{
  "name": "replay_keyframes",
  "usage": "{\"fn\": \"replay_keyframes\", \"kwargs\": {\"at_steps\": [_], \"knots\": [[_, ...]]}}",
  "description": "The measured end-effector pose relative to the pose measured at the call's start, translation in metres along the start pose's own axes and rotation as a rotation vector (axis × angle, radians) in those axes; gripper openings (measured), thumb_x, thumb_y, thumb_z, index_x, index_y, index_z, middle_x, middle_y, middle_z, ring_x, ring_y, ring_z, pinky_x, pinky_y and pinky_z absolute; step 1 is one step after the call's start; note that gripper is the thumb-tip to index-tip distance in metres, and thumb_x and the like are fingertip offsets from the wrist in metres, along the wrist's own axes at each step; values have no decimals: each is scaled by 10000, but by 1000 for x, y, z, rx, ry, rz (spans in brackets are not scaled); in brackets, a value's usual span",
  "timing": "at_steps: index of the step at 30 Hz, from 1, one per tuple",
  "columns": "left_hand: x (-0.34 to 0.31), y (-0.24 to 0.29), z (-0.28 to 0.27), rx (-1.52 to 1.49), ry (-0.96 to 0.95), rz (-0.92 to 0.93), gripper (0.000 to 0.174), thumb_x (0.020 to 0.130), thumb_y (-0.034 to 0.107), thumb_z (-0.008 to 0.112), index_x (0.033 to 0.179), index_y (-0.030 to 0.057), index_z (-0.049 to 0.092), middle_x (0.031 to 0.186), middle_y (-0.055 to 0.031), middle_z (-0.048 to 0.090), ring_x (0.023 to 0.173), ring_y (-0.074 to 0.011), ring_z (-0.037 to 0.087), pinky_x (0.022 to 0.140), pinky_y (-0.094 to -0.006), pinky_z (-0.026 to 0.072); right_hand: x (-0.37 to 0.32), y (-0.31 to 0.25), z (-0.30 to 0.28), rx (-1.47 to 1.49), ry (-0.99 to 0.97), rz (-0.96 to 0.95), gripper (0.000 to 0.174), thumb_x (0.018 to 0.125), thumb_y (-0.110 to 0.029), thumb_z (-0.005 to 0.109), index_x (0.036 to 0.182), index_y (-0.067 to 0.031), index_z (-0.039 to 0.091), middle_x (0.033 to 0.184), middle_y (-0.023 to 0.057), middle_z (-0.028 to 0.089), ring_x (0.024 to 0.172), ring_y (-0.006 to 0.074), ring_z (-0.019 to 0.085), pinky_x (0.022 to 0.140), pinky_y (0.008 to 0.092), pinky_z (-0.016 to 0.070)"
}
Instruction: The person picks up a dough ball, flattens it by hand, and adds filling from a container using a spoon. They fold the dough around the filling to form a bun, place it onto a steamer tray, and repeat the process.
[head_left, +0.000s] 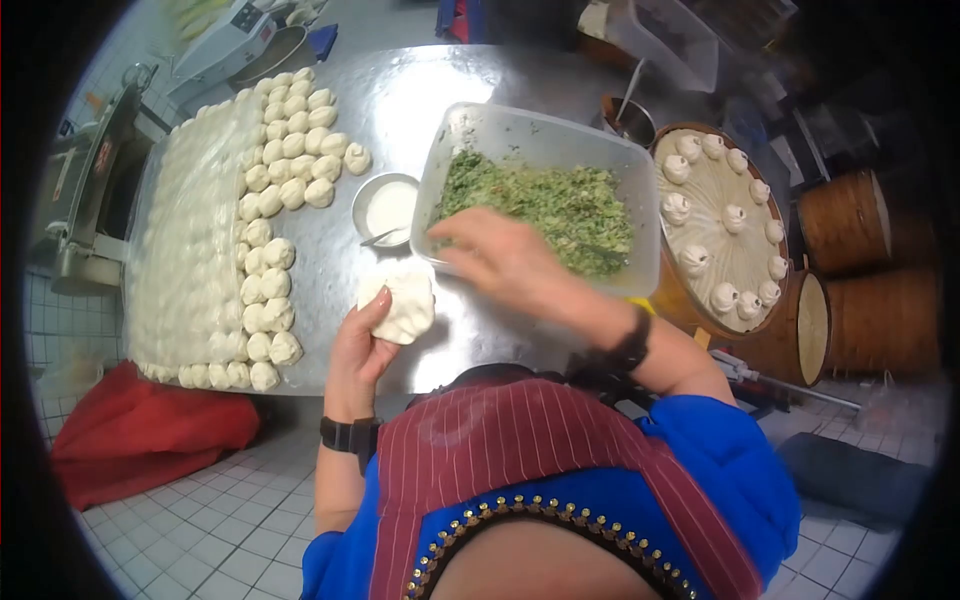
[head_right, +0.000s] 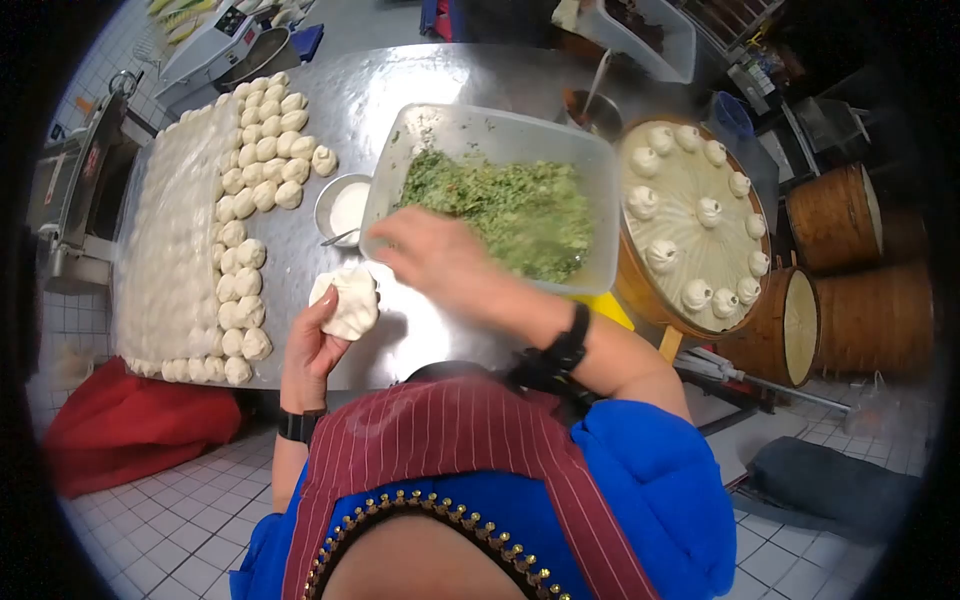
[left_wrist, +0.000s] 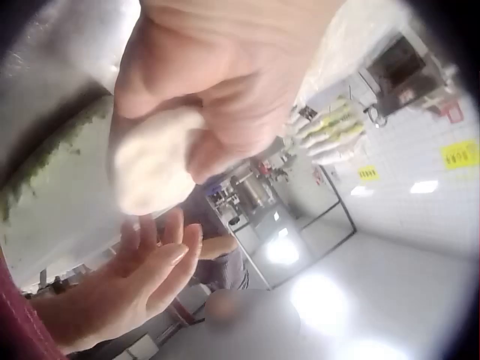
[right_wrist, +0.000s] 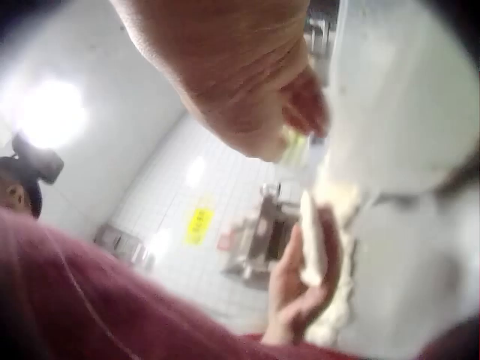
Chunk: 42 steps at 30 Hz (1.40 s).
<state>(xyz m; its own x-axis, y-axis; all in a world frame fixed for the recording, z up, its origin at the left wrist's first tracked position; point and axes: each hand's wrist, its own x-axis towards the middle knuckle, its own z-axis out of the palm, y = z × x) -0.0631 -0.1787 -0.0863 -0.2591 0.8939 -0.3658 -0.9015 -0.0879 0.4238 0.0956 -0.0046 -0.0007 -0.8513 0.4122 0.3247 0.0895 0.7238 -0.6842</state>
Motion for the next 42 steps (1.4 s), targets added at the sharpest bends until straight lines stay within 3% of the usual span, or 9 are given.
{"fn": "replay_keyframes", "kwargs": {"at_steps": [3,5,7,9,11,23,26,36,42], "knots": [[2,4,32,190,-96,-19,487,959,267,504,1329,-31,397,1288,-171,529,1189,-321,521,1008,-495,421,-28,34,-70,-590,-88,194,238,853,-236,610,1029,-77,614,960,131,628,867,300,624,742,394,504],[1,7,55,-192,-399,52,469,955,243,512,1309,-51,416,1253,-168,556,1168,-323,539,1002,-460,437,-52,61,-95,-803,-349,407,207,806,-213,638,959,-77,612,912,156,642,862,321,630,726,413,503],[11,9,68,-183,-382,43,439,949,200,520,1281,-74,435,1230,-185,565,1116,-327,576,974,-421,466,-71,79,-103,-816,-438,442,123,774,-144,621,865,-64,645,841,161,652,812,329,642,693,412,513],[26,9,88,375,-88,142,398,933,169,550,1256,-49,467,1168,-140,601,1059,-235,606,905,-345,502,-81,91,-99,-803,-547,450,82,741,-74,604,771,-52,677,770,166,661,762,337,654,661,410,522],[49,5,91,320,-63,121,372,916,129,569,1231,-49,481,1129,-126,614,997,-213,629,875,-322,516,-84,99,-91,-874,-497,375,81,720,-69,607,742,-65,685,761,154,674,728,322,665,629,410,524],[71,-33,90,861,180,719,283,920,155,573,1147,-12,563,1020,-65,632,897,-107,587,790,-247,476,-13,96,-77,-868,-244,-53,89,721,-66,592,805,-49,615,727,116,652,708,261,657,611,352,526],[70,-33,89,800,215,718,293,924,161,568,1158,-16,556,1024,-63,630,902,-108,583,788,-244,473,-2,109,-46,-918,-521,-45,115,722,-68,595,833,-56,620,747,93,671,743,238,666,635,331,534],[69,-32,92,755,274,667,280,932,153,554,1159,-10,557,1027,-58,628,907,-104,578,793,-242,467,-2,87,-110,-841,-384,50,43,756,-81,533,753,-47,560,665,139,621,636,298,639,573,414,502],[76,-38,97,995,260,729,237,929,131,543,1123,-1,572,1009,-68,642,900,-115,585,798,-256,468,-48,110,-77,-707,-651,127,117,777,-131,539,813,-46,610,664,159,631,624,335,633,587,428,510]]}}
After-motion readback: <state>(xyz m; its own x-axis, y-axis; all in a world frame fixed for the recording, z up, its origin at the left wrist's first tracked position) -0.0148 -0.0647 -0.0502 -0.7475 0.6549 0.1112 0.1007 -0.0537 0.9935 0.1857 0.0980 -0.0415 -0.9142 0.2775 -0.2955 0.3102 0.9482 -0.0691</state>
